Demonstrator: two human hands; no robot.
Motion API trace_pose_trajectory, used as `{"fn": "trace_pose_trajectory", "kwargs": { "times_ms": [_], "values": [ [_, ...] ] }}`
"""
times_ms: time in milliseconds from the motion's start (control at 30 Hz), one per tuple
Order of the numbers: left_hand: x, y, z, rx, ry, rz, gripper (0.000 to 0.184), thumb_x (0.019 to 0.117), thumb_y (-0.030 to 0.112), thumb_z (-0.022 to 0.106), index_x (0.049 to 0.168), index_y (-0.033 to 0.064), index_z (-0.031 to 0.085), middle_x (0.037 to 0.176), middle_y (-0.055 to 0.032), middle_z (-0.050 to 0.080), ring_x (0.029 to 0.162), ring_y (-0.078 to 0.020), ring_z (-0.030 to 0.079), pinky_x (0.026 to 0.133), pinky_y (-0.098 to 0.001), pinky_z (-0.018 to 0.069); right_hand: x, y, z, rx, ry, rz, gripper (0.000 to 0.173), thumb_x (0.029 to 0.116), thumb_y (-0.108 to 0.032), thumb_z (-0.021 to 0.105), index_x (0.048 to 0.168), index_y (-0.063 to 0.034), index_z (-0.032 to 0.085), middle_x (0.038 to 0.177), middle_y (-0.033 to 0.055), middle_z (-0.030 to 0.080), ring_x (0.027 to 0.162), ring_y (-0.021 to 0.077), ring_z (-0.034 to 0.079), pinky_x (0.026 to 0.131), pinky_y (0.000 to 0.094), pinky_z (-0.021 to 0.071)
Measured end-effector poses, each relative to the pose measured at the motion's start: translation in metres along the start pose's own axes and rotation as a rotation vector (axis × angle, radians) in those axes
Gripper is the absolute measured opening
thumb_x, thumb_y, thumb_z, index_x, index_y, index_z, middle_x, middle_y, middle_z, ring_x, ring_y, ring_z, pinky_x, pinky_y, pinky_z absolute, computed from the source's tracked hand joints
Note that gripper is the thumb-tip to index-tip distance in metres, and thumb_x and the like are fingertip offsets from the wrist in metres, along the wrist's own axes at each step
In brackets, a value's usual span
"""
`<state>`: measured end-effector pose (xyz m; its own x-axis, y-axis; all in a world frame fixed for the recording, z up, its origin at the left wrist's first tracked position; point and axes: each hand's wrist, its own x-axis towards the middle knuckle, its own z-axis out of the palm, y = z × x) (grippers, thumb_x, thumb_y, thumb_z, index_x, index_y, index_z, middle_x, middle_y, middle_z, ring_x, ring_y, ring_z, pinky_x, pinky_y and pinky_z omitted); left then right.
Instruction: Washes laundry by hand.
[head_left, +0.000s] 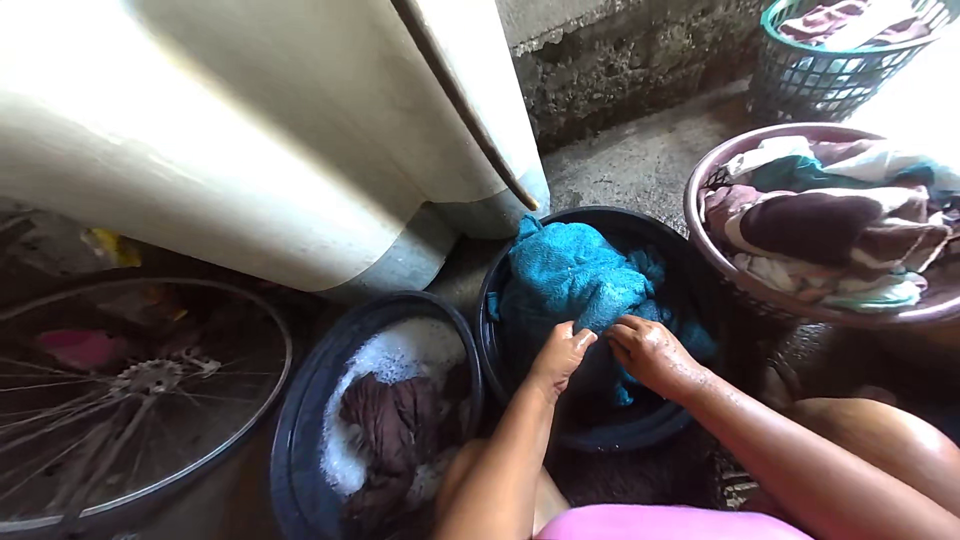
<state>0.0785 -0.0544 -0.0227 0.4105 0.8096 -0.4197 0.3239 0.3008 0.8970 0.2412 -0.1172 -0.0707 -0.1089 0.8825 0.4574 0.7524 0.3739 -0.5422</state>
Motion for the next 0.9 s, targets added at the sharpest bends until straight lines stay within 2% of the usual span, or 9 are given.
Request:
{"fn": "trace_pose_trajectory", "kwargs": {
  "times_ms": [167,367,467,600,900],
  "values": [
    [0.002,0.000,0.001,0.004,-0.003,0.003,0.013,0.0981,0.003,0.055,0.104,-0.0028,0.065,0.093,-0.0057,0.066,0.087,-0.0066,0.063,0.082,-0.0253,0.0527,-0.001,-0.006,0.004,-0.078,0.047,0.029,0.014,0.0897,-0.008,0.059,0.085,-0.0019,0.072,0.083,0.0148,0.071,0.077,0.0294,0.073,0.066,0.0426,0.0606],
    [0.002,-0.003,0.002,0.053,-0.013,-0.002,0.013,0.0987,0.004,0.056,0.104,-0.0025,0.065,0.093,-0.0059,0.065,0.087,-0.0072,0.062,0.082,-0.0260,0.0519,0.003,-0.013,0.004,0.034,0.063,0.194,0.007,0.0809,-0.006,0.064,0.080,-0.0013,0.068,0.078,0.0143,0.066,0.068,0.0272,0.068,0.059,0.0419,0.0568],
    [0.002,-0.003,0.003,0.081,-0.021,-0.003,0.014,0.0978,0.005,0.057,0.106,-0.0030,0.065,0.096,-0.0077,0.066,0.089,-0.0089,0.063,0.084,-0.0279,0.0519,0.006,-0.015,0.002,0.050,0.068,0.272,0.005,0.0784,-0.005,0.065,0.076,-0.0008,0.066,0.076,0.0139,0.064,0.067,0.0265,0.066,0.058,0.0417,0.0551],
    [0.002,-0.004,0.005,0.116,-0.034,0.021,0.017,0.0969,0.006,0.058,0.109,-0.0039,0.065,0.099,-0.0099,0.067,0.092,-0.0104,0.064,0.086,-0.0293,0.0525,0.009,-0.014,-0.001,-0.012,0.099,0.272,0.007,0.0767,-0.006,0.066,0.072,-0.0012,0.063,0.073,0.0137,0.063,0.065,0.0273,0.066,0.056,0.0425,0.0534],
    [0.003,-0.002,0.006,0.148,-0.038,0.056,0.018,0.0963,0.006,0.059,0.110,-0.0038,0.066,0.099,-0.0108,0.068,0.092,-0.0115,0.065,0.086,-0.0305,0.0531,0.014,-0.010,-0.008,-0.032,0.076,0.314,0.008,0.0797,-0.006,0.065,0.074,-0.0004,0.064,0.076,0.0155,0.065,0.069,0.0305,0.067,0.059,0.0466,0.0545]
  ]
}}
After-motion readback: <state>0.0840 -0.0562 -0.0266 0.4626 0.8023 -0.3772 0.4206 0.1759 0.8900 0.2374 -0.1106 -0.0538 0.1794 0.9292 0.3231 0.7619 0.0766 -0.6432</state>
